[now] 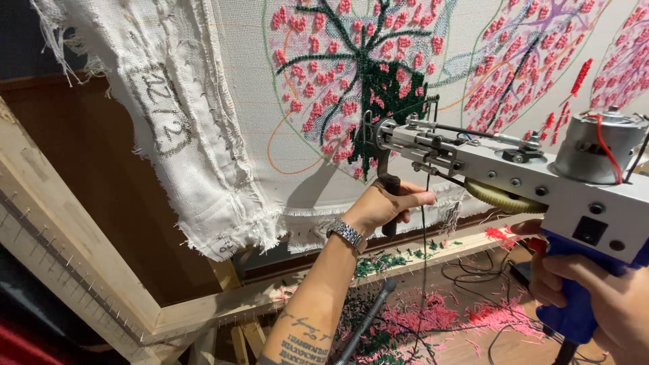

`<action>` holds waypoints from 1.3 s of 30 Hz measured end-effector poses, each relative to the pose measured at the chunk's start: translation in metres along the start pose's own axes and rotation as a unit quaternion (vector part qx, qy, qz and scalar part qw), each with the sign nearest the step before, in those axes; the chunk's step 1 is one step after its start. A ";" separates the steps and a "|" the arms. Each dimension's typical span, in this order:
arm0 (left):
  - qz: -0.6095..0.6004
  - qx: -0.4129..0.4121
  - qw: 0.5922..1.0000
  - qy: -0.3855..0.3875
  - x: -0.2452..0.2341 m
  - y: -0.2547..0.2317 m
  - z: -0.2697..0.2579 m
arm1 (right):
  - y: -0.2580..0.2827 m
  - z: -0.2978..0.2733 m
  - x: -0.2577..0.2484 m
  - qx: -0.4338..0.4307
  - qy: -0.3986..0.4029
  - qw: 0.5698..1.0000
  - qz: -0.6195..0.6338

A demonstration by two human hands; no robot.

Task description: Using a tufting gun to create or repair a rug on a large vertical frame.

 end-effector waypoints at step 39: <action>0.001 -0.076 0.987 -0.143 -0.064 0.050 0.007 | 0.031 0.003 0.135 0.024 -0.088 0.994 -0.067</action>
Point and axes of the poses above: each hand's wrist, its own z-axis towards the middle knuckle, its own x-axis out of the palm, y = z × x, the point moved 8 cm from there along z, towards the middle knuckle, and after that the axes turned 9 degrees about x, right-handed, at the moved point
